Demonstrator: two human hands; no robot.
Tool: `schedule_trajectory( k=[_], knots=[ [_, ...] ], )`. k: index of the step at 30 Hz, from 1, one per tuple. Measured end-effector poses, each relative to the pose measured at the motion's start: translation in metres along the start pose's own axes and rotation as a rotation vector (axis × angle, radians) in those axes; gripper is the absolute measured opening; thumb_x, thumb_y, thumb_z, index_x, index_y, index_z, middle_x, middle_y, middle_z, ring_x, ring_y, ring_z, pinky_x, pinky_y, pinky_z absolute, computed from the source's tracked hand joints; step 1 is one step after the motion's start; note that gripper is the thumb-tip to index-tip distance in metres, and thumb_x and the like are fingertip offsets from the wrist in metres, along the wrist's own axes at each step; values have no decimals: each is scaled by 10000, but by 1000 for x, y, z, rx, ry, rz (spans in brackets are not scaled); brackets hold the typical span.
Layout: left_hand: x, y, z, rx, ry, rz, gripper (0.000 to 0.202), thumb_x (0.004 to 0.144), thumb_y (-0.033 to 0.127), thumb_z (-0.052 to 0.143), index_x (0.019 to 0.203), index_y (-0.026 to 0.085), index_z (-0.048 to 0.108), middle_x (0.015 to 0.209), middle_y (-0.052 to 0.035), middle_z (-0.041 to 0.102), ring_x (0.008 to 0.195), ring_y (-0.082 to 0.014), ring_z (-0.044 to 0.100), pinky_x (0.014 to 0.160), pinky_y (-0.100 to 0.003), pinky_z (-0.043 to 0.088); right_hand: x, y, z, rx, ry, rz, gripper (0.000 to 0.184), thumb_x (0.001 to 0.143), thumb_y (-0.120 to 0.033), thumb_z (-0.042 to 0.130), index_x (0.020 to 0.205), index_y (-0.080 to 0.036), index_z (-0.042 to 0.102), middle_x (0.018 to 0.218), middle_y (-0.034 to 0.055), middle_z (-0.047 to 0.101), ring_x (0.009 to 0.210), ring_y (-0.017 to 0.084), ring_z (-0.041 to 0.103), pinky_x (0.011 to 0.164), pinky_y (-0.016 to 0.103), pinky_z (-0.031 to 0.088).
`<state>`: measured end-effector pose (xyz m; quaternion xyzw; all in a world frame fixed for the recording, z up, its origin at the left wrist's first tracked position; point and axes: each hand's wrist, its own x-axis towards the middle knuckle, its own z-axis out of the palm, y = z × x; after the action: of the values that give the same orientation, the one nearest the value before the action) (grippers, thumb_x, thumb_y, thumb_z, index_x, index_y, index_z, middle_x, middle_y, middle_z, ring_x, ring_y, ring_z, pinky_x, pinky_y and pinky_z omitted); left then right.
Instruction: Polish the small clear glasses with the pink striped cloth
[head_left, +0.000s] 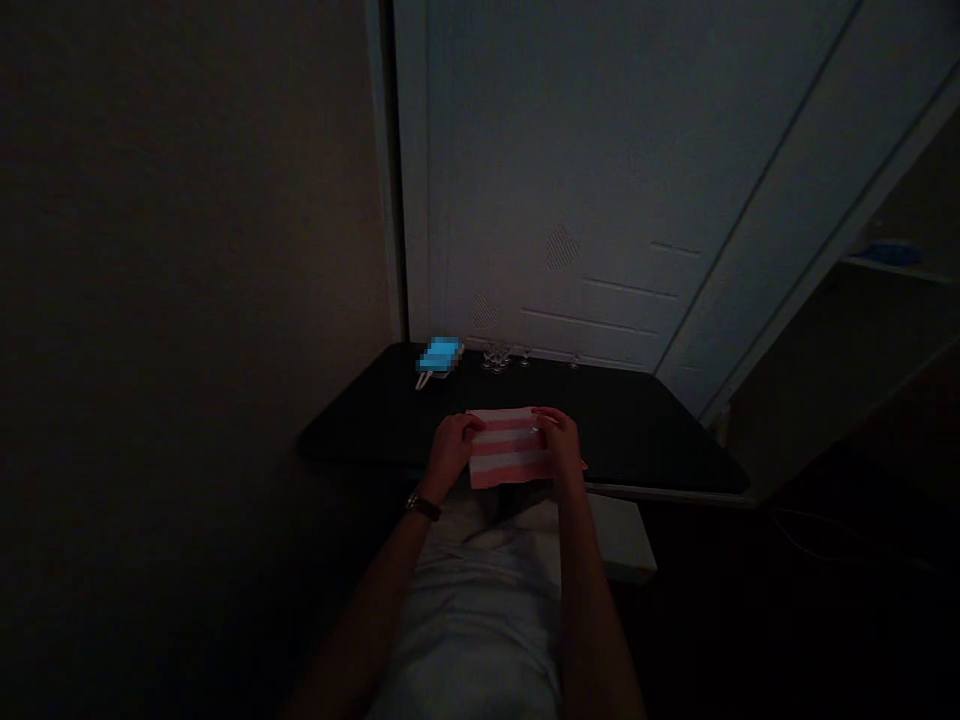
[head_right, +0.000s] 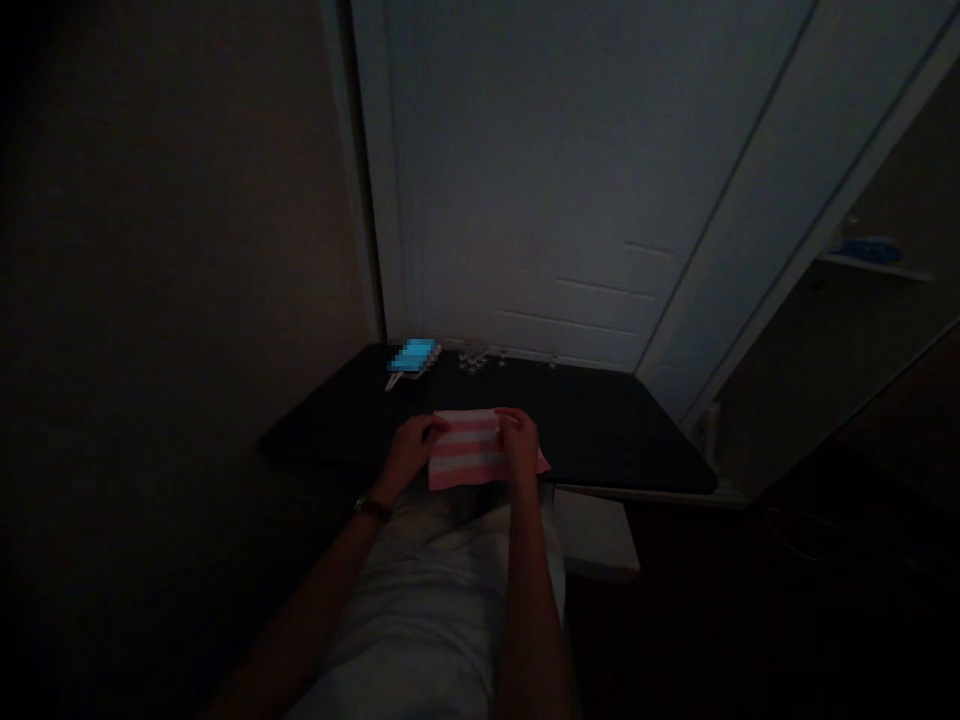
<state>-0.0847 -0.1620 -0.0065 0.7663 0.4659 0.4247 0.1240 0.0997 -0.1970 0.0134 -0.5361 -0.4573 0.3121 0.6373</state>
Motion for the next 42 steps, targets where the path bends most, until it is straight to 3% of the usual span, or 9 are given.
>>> schedule_trajectory(
  k=[3,6,14,21,26,30,37,40,42],
  knots=[
    [0,-4,1,-1,10,2,205,770,94,457,831,167,639,878,-54,659,857,-185,576,818,-316,434,5,3,-21,-37,121,-11,308,661,-314,492,860,-127,634,512,-40,488,446,91,414,420,205,324],
    [1,-6,3,4,12,15,203,774,103,453,830,167,638,870,-52,657,854,-187,573,807,-316,432,5,4,-22,-45,143,-5,302,666,-308,486,862,-131,634,515,-40,487,458,96,429,429,205,337],
    [1,2,2,5,12,6,203,770,126,459,821,173,650,868,-47,666,836,-185,577,785,-307,430,-12,-10,34,27,-176,-7,227,669,-242,463,785,-162,641,538,-35,522,431,84,429,409,196,317],
    [1,4,2,4,-3,-9,189,763,151,482,819,174,661,863,-51,675,831,-184,587,773,-297,438,-17,-32,28,102,-214,-2,237,680,-272,507,837,-164,647,519,-41,506,457,87,433,440,196,346],
    [1,5,2,20,17,2,199,767,140,467,833,170,653,859,-55,669,821,-184,582,760,-297,435,-26,-37,41,181,-314,29,251,676,-286,530,862,-161,642,491,-48,491,429,81,415,410,189,310],
    [1,3,3,12,14,21,204,755,114,467,830,175,646,869,-49,661,832,-181,575,768,-296,433,-22,-23,37,172,-260,54,237,666,-288,523,812,-156,655,476,-46,480,423,79,399,403,192,292],
    [-2,-4,5,22,34,33,212,766,91,448,832,167,634,864,-51,646,852,-188,562,799,-319,425,3,-5,-11,-4,-42,39,291,648,-287,500,832,-125,657,423,-54,457,398,84,386,404,204,293],
    [-2,-5,5,20,26,31,217,765,91,445,837,179,630,873,-44,643,863,-186,557,807,-319,422,1,-8,-7,22,-17,-2,287,652,-285,500,843,-129,648,446,-53,463,413,81,394,409,199,299],
    [-1,-3,4,20,22,29,219,763,91,443,834,182,630,872,-45,643,864,-186,557,807,-318,422,-4,-12,6,96,-108,4,292,658,-292,504,858,-131,645,458,-52,464,420,80,394,413,198,303]
  ],
)
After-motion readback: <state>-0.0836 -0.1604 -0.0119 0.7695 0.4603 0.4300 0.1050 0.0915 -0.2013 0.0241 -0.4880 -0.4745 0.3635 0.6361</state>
